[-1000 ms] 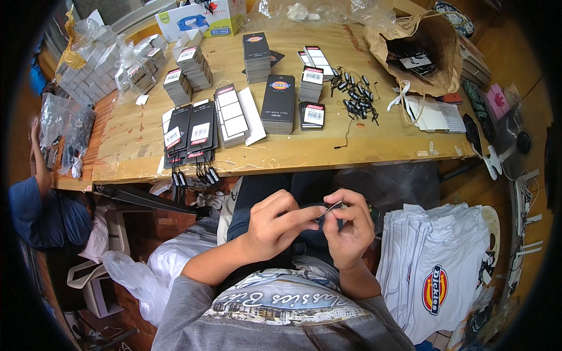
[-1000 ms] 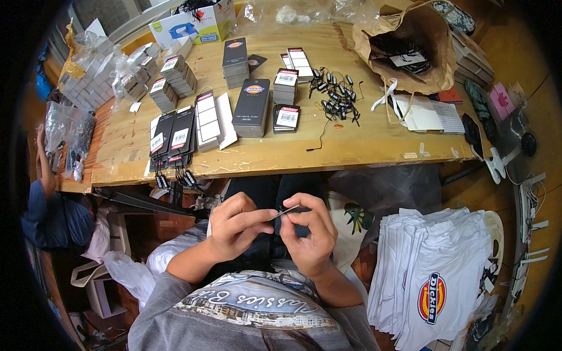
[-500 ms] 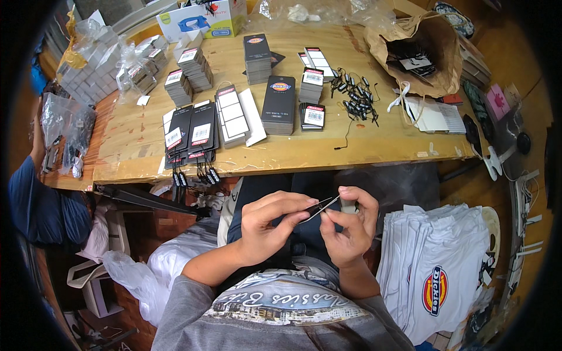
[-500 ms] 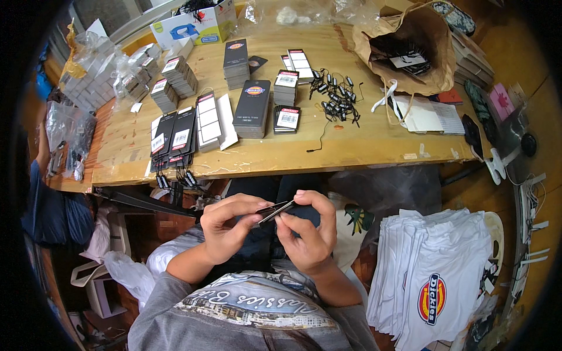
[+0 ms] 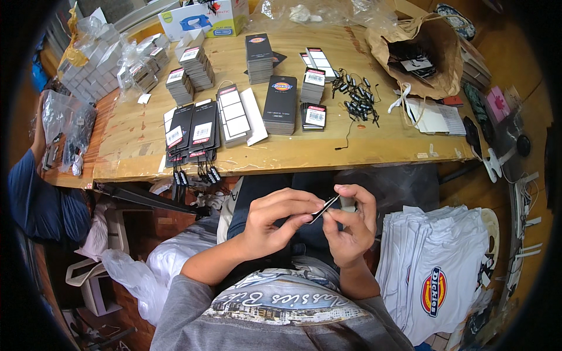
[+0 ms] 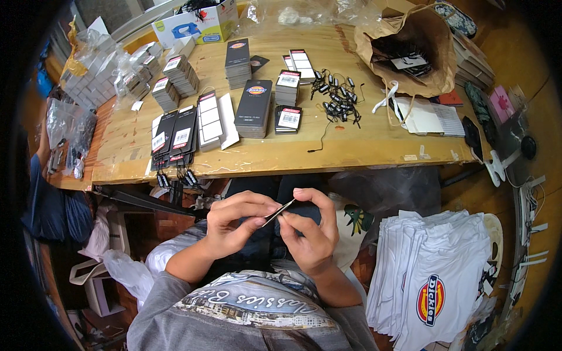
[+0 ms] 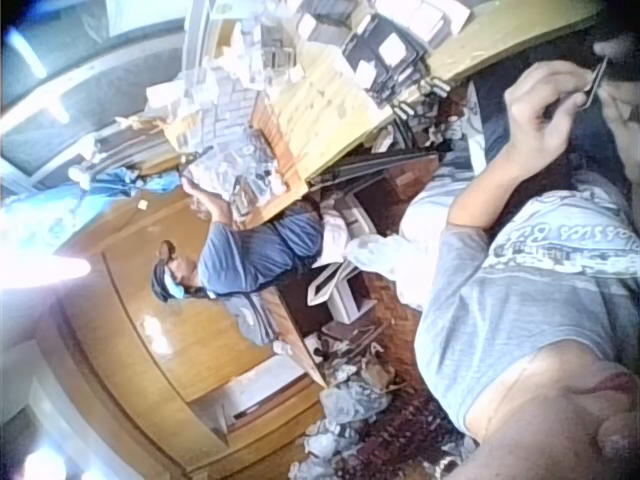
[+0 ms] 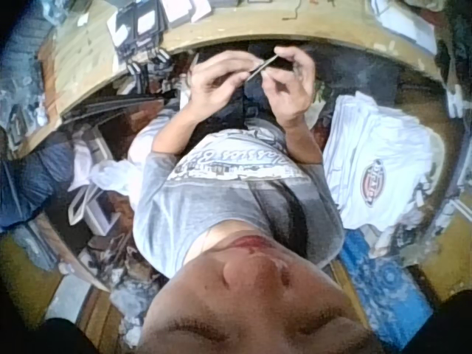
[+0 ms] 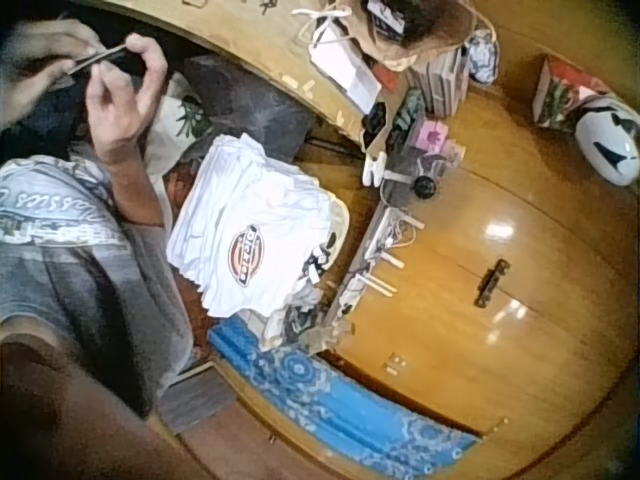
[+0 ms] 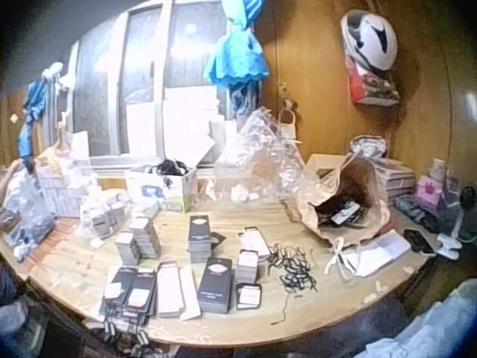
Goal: The person repeatedly picks up small black tags and plastic fasteners, inserts the fasteners into the tags, and places the assembled units on the table. The process is performed one at a time with both hands.
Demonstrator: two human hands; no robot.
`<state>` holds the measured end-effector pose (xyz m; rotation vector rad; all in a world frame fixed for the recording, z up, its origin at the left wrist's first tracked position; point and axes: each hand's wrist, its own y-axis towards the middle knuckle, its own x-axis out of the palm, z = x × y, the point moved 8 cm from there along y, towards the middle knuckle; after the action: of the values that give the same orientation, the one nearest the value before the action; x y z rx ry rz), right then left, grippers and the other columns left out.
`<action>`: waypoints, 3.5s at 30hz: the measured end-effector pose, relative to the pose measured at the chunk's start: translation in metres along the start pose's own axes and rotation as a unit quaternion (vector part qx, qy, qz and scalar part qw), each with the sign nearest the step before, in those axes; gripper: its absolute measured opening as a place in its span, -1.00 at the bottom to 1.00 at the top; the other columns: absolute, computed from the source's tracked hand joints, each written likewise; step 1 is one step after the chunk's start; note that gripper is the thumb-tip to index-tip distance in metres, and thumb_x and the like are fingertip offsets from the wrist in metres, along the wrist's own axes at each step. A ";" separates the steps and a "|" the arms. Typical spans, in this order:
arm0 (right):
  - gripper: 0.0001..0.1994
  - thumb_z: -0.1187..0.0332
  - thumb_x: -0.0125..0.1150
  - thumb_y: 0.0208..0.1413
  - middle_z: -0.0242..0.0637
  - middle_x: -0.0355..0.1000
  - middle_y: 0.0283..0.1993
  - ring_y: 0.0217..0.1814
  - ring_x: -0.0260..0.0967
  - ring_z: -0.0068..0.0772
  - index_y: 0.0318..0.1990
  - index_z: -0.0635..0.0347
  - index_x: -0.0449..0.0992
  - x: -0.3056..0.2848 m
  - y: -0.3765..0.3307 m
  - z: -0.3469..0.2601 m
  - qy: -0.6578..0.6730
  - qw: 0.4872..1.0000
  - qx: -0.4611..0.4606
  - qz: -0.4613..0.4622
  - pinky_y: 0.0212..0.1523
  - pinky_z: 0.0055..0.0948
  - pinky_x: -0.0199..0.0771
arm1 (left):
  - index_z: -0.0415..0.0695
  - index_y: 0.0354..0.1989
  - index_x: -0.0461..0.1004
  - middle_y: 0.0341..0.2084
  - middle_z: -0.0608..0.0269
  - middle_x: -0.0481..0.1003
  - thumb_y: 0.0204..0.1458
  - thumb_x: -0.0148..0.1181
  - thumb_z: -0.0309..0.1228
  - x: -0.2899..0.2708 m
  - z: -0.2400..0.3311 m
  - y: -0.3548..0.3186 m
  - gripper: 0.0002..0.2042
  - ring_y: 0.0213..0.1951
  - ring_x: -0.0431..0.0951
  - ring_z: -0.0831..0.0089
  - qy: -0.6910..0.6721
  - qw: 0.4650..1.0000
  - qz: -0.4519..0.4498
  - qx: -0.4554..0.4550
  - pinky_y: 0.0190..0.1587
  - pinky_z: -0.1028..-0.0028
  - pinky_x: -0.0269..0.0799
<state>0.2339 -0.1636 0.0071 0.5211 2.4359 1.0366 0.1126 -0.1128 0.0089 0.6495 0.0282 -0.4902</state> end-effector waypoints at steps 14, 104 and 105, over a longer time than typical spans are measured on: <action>-0.86 0.50 0.26 -0.32 -0.18 0.17 -0.24 -0.21 0.19 -0.28 -0.52 0.20 0.45 0.008 -0.004 0.014 0.058 0.997 0.044 -0.033 -0.22 -0.46 0.21 | -0.30 -0.49 0.39 -0.41 0.23 0.32 -0.18 0.10 -0.64 0.014 -0.047 -0.014 -0.95 -0.39 0.35 0.61 -0.361 0.915 0.016 -0.181 -0.33 0.66 0.29; -0.87 0.59 0.21 -0.26 -0.21 0.41 -0.52 -0.54 0.38 -0.46 -0.46 0.34 0.44 0.044 0.043 -0.054 0.245 0.897 0.105 -0.352 -0.56 -0.64 0.30 | -0.24 -0.49 0.46 -0.51 0.23 0.46 -0.27 0.23 -0.45 -0.059 0.004 -0.028 -0.84 -0.40 0.40 0.41 -0.069 0.982 -0.168 -0.060 -0.30 0.51 0.29; -0.86 0.60 0.19 -0.26 -0.19 0.41 -0.51 -0.53 0.38 -0.40 -0.45 0.33 0.44 0.047 0.042 -0.056 0.239 0.900 0.099 -0.351 -0.55 -0.61 0.32 | -0.20 -0.52 0.48 -0.55 0.26 0.47 -0.31 0.24 -0.46 -0.084 0.024 -0.021 -0.86 -0.40 0.40 0.41 0.033 0.993 -0.111 -0.007 -0.33 0.51 0.28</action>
<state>0.1718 -0.1451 0.0620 -0.6137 2.8033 0.6447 0.0255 -0.1054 0.0314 0.6528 0.1675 -0.6828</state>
